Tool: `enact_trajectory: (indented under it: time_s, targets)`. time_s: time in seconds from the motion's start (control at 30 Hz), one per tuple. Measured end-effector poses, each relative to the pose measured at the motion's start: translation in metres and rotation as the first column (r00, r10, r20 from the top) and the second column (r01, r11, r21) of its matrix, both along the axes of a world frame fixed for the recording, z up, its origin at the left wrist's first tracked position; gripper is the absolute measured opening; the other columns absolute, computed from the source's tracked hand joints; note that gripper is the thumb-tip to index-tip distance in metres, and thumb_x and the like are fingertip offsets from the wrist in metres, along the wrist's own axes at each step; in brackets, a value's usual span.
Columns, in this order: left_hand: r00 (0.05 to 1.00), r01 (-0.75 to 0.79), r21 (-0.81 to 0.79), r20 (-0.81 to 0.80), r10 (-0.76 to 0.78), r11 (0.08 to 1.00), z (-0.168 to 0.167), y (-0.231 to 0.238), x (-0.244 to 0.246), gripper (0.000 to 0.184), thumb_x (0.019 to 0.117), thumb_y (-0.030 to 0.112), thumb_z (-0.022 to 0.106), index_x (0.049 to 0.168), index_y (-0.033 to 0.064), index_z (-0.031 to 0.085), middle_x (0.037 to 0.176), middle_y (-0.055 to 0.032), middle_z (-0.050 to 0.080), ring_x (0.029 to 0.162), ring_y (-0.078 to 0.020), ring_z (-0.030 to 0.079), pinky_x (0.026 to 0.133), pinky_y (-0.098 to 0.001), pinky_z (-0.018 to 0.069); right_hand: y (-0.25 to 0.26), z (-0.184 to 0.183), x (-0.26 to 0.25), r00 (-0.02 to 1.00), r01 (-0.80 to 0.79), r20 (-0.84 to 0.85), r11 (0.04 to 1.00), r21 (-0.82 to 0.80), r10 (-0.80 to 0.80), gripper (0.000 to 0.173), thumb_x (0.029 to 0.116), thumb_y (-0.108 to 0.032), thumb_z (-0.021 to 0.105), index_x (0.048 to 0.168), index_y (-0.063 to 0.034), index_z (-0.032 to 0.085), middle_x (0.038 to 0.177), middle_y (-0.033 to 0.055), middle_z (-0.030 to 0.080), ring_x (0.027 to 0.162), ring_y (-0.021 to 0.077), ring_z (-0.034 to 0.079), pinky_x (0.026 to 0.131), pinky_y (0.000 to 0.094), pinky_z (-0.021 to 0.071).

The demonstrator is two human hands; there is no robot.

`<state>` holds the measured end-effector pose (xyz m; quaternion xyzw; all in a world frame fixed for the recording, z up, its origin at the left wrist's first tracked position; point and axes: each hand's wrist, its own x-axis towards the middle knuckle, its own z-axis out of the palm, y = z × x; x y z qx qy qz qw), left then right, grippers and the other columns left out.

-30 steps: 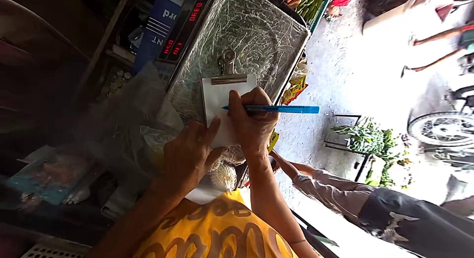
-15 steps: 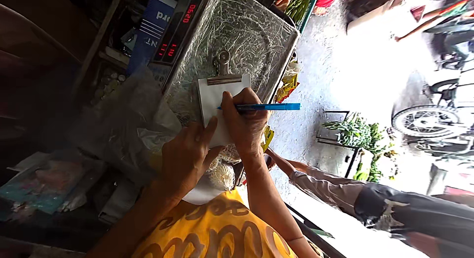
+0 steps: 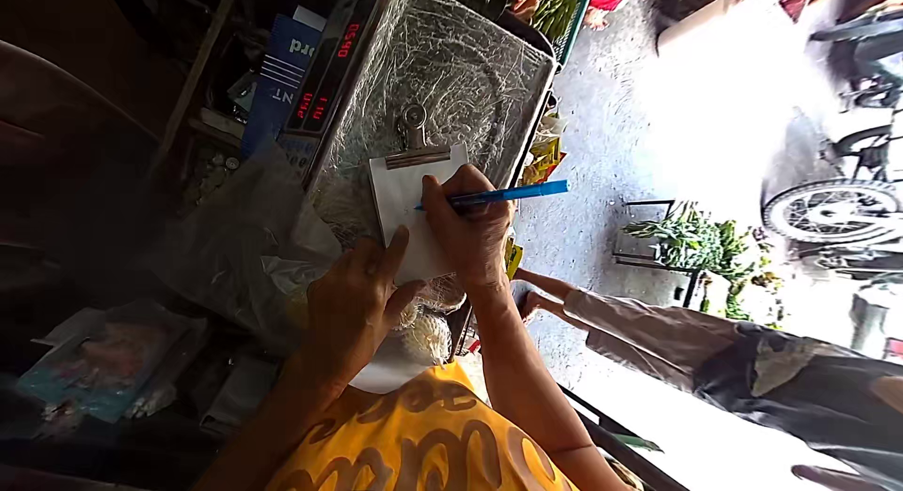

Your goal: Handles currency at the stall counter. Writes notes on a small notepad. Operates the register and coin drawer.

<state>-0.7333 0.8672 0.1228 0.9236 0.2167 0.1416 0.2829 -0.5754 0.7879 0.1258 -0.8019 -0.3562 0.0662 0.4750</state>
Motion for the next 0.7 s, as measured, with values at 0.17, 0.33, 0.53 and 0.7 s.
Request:
enact_trajectory:
  time_s: [0.17,0.33,0.53,0.7]
  targets:
    - [1.000,0.005,0.006,0.017,-0.005,1.000,-0.001,0.000,-0.001,0.062,0.0915,0.050,0.070,0.142,0.0151,0.063,0.098,-0.0097,0.065,0.065,-0.0205,0.060,0.049,-0.0362,0.0460,-0.003,0.001,-0.001,1.000,-0.020,-0.023,1.000,-0.016,0.020,0.032,0.0988,-0.019,0.064,0.071,-0.0121,0.050,0.052,-0.0011,0.043,0.038,0.0076,0.036,0.035,0.0234,0.0278]
    - [1.000,0.004,0.006,0.010,-0.004,1.000,-0.002,0.000,-0.002,0.064,0.0911,0.051,0.071,0.144,0.0158,0.062,0.098,-0.0097,0.065,0.067,-0.0211,0.062,0.049,-0.0364,0.0471,-0.003,0.002,0.001,0.999,-0.020,0.037,1.000,-0.004,0.020,0.032,0.0977,-0.015,0.064,0.070,-0.0110,0.049,0.052,-0.0004,0.042,0.038,0.0074,0.035,0.036,0.0229,0.0260]
    - [1.000,0.006,-0.009,0.008,-0.006,1.000,-0.003,0.000,-0.002,0.063,0.0913,0.050,0.072,0.144,0.0156,0.062,0.098,-0.0094,0.066,0.070,-0.0210,0.064,0.051,-0.0370,0.0489,-0.003,0.000,0.000,0.999,-0.003,0.037,1.000,0.022,0.002,0.033,0.0985,-0.014,0.064,0.070,-0.0105,0.048,0.051,-0.0004,0.040,0.038,0.0073,0.033,0.035,0.0222,0.0253]
    - [1.000,0.003,-0.004,0.007,-0.003,1.000,-0.004,0.000,-0.002,0.063,0.0916,0.051,0.071,0.143,0.0160,0.062,0.099,-0.0097,0.067,0.071,-0.0214,0.065,0.052,-0.0371,0.0495,-0.004,-0.002,0.000,0.998,-0.001,0.063,1.000,0.018,0.000,0.033,0.0986,-0.014,0.061,0.069,-0.0111,0.046,0.051,-0.0005,0.039,0.038,0.0072,0.032,0.035,0.0221,0.0235]
